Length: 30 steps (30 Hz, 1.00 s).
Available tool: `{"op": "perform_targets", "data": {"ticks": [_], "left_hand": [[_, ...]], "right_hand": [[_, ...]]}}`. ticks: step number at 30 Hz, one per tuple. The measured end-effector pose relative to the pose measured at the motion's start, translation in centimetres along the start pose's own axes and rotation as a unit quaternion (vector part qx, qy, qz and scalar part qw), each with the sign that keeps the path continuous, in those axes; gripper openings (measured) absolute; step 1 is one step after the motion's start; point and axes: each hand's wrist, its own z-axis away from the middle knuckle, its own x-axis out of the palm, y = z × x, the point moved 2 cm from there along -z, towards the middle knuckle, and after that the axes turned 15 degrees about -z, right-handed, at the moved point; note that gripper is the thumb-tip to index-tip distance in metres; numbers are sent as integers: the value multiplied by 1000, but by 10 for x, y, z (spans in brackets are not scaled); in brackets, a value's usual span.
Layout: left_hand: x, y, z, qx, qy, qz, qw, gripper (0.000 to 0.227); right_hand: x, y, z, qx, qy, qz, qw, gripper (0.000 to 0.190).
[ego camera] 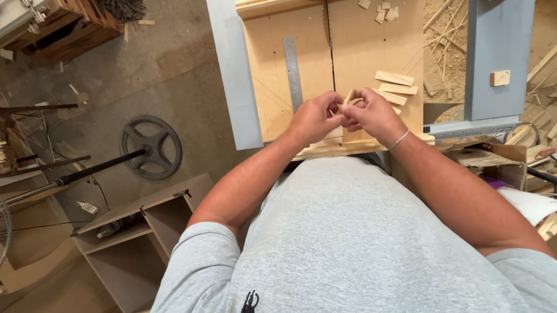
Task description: Cutting small wooden slats on a table saw and arranging them on a circular board
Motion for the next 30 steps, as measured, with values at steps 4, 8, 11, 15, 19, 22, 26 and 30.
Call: {"op": "perform_targets", "data": {"ticks": [4,8,11,15,19,22,26,30], "left_hand": [[7,-22,-15,-28,12,-32,999,29],[14,-45,-23,18,-1,-203,979,17],[33,-62,-35,104,34,-328,938,12],[48,-76,-48,186,67,-399,895,11],[45,-66,-42,203,36,-365,908,13],[24,-45,-31,159,12,-347,924,13],[-12,1,-7,29,-33,-93,995,28],[24,-11,-19,-37,-62,161,984,17]], "right_hand": [[-27,-10,1,6,27,85,996,43],[-87,-5,6,-119,123,590,789,35],[-111,14,12,-141,116,668,722,31],[-108,25,19,-217,108,694,678,28],[-103,38,12,-239,123,710,651,28],[-99,44,2,-203,126,694,679,27],[-60,18,13,-133,100,460,872,29],[-12,-3,26,-142,8,261,955,31]]}}
